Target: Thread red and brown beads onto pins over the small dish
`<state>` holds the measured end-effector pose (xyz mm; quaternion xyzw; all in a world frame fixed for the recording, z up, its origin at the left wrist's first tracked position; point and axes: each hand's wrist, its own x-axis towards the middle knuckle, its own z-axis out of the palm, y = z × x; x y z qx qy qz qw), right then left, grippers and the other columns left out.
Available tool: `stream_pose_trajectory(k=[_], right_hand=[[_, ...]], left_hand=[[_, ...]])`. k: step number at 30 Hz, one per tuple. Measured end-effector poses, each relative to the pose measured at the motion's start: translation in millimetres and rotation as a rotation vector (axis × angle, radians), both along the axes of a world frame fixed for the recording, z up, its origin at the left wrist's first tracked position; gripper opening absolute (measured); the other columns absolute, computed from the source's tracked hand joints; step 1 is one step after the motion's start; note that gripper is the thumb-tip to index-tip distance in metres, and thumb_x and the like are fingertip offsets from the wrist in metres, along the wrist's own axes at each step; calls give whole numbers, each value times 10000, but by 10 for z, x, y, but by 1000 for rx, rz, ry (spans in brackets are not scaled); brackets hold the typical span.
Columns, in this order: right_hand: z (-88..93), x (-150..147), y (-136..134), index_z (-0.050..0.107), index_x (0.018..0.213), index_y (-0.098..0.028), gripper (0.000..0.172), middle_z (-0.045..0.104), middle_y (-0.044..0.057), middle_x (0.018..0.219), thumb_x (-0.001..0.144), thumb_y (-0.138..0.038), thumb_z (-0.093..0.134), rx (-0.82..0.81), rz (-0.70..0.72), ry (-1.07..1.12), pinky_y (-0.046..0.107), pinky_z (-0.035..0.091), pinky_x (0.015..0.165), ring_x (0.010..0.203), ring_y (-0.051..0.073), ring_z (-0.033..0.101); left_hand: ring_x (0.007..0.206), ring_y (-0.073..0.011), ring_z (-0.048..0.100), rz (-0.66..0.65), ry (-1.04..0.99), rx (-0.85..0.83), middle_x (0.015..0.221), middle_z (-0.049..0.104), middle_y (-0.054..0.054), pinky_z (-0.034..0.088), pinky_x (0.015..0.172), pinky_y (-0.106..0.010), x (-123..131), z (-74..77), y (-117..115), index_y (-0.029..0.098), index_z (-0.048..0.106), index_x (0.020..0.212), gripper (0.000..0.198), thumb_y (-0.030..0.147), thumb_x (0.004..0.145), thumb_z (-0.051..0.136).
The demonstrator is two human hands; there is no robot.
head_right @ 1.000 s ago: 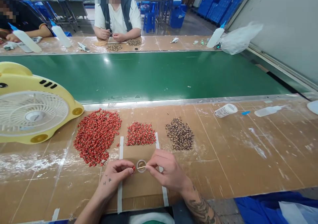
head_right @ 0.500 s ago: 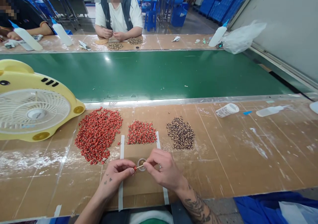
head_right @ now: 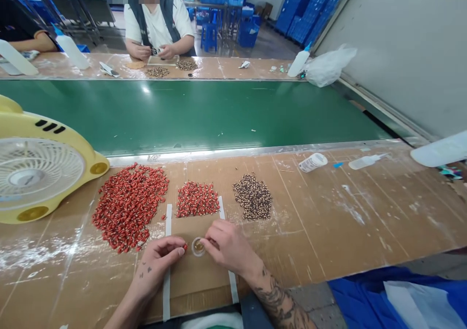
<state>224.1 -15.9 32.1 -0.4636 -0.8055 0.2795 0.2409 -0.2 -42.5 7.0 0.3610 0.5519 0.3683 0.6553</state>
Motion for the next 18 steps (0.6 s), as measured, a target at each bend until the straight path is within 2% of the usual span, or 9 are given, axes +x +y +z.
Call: stream_pose_trajectory(k=[2,5,8,13,18], right_hand=[[-21,63,57,631,743,-181,220,609,21,720,933,-281,586,-2,-34,-15,279,404,632,687,160,553],[-42,291,221,673,816,-190,206,659,39,791,958,-222,528,41,-219,-30,295,459,696,743,172,594],[-84,550,421,702,894,-182,173,683,69,867,924,-159,534,151,-311,-204,360,486,786,836,221,608],[-142,696,612,710,955,-163,167,673,77,911,903,-104,563,151,-220,-495,366,480,851,903,237,587],[-82,654,719,702,816,-171,192,651,76,849,894,-74,556,131,-108,-597,329,455,814,873,226,576]], left_hand=[[670,-161,608,-3,24,5,722,730,-31,459,634,-226,-7,4,1,178,785,786,153,294,687,785],[659,-165,604,-1,52,6,709,725,-32,455,624,-230,-23,13,3,173,785,778,170,308,674,790],[655,-171,606,-4,56,3,699,721,-32,458,625,-238,-37,16,2,169,783,781,176,311,678,788],[668,-169,617,-10,25,6,708,724,-26,460,641,-234,-42,3,-12,175,779,796,160,306,705,781],[662,-165,612,-2,22,22,699,720,-26,459,630,-228,-42,21,-18,174,777,781,153,303,699,789]])
